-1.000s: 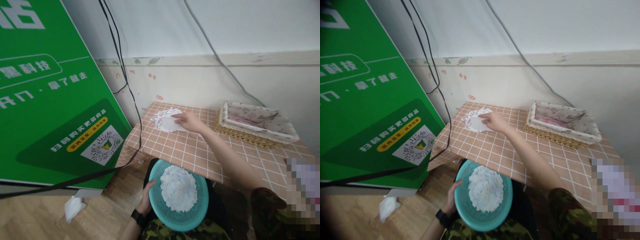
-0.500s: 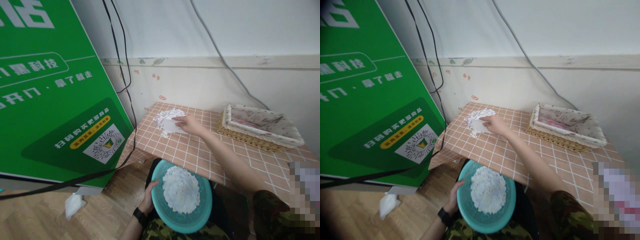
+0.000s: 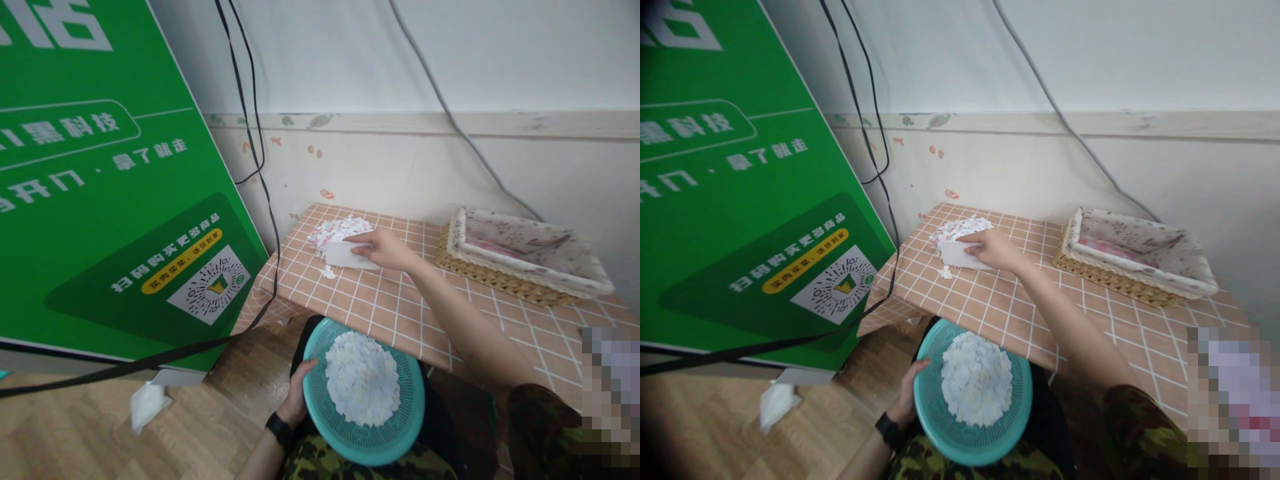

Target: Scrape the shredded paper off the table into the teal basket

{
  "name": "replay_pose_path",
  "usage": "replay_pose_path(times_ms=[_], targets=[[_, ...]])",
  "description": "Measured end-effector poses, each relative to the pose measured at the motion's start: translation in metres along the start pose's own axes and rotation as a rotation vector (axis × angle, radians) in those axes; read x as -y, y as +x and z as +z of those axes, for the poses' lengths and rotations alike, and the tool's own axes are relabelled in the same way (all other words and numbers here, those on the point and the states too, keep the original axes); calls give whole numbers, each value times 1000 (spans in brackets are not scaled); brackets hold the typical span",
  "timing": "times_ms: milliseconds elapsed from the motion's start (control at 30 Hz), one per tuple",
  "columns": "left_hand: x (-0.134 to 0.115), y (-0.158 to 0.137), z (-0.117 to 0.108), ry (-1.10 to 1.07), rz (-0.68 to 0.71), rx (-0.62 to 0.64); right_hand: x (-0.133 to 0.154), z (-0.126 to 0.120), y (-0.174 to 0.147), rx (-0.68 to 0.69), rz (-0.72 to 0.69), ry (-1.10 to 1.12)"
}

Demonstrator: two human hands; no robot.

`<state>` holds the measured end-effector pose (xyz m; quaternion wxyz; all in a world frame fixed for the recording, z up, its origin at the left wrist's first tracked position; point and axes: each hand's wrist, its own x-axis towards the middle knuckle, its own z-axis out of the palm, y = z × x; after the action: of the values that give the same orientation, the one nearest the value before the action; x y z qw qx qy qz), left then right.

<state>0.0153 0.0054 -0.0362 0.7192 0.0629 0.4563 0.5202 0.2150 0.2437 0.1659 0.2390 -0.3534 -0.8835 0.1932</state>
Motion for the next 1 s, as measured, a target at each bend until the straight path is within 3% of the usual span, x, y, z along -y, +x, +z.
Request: replay_pose_path(times_ms=[200,367,567,733,933,1000], targets=[[-3,-5,3,-36,-16,-10,1,-5,-2,183,-12,156],[-19,-12,8,-94,-50,-30,1,-4,-1,121,9,184],[-48,-24,7,-74,-11,-99,5,0,-1,306,-50,240],[-61,-32,4,-80,42,-137,-2,-10,-4,302,-32,257],[-72,-39,6,-88,40,-124,-12,-21,-5,424,-23,254],[-76,-40,6,-87,31,-117,-14,-23,-5,406,-7,269]])
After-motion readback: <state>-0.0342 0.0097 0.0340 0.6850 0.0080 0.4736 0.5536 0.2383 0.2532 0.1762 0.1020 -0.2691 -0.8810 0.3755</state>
